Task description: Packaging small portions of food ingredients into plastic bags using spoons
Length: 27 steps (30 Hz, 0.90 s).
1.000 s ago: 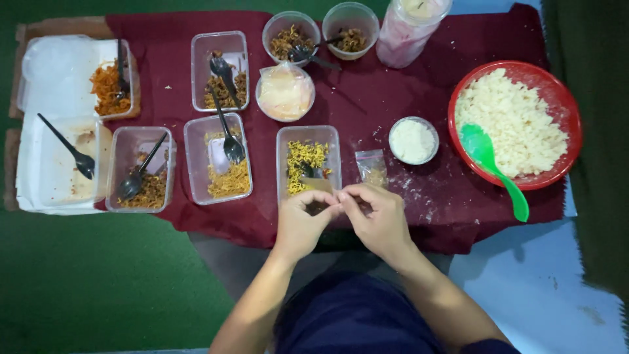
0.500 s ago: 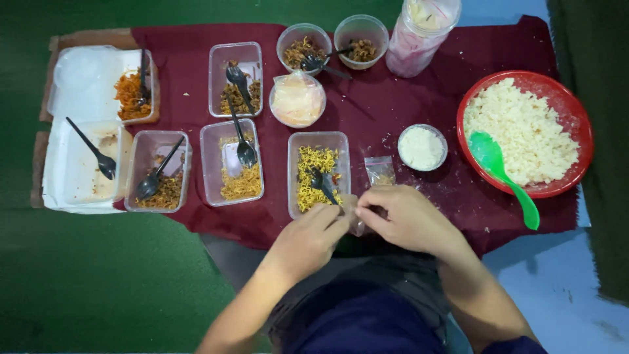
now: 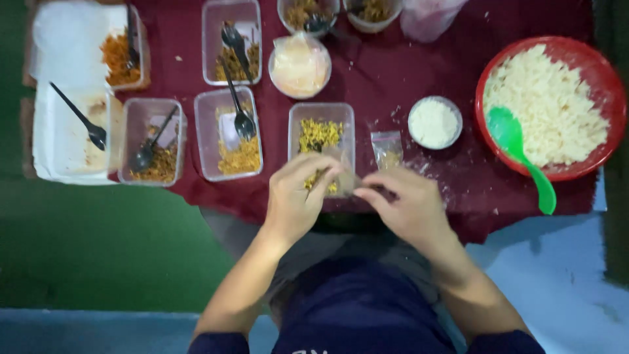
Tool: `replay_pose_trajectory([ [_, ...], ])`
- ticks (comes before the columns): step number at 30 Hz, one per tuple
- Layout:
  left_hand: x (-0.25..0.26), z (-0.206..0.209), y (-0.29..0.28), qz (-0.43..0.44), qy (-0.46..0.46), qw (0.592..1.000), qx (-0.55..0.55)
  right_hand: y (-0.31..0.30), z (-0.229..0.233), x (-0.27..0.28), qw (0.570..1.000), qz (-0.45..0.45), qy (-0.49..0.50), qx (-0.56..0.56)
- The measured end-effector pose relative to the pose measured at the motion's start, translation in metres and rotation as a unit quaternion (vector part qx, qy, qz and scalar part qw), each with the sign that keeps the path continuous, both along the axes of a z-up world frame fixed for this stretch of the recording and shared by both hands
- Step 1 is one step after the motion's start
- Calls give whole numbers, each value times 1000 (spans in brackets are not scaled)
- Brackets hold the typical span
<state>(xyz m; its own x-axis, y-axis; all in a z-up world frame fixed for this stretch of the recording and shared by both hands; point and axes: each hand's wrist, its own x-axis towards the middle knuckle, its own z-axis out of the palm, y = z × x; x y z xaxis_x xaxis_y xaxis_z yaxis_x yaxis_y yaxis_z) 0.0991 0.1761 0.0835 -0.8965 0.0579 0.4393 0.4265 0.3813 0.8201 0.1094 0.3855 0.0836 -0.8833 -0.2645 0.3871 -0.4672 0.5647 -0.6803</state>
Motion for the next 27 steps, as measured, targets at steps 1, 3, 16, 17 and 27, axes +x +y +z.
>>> replay_pose_trajectory([
  [1,-1,-5,0,-1,-5,1000,0,0,6,-1,1000,-1,-5,0],
  [3,-5,-14,1,35,137,983,-115,0,19,-5,995,-38,-53,-79],
  [16,-2,-11,7,30,301,898,-320,-22,31,-23,983,-45,-135,-115],
  [17,-2,-11,6,32,314,890,-330,-20,25,-25,989,-43,-117,-78],
  [27,-8,-26,-35,32,238,943,-229,-16,22,-34,994,18,-107,-3],
])
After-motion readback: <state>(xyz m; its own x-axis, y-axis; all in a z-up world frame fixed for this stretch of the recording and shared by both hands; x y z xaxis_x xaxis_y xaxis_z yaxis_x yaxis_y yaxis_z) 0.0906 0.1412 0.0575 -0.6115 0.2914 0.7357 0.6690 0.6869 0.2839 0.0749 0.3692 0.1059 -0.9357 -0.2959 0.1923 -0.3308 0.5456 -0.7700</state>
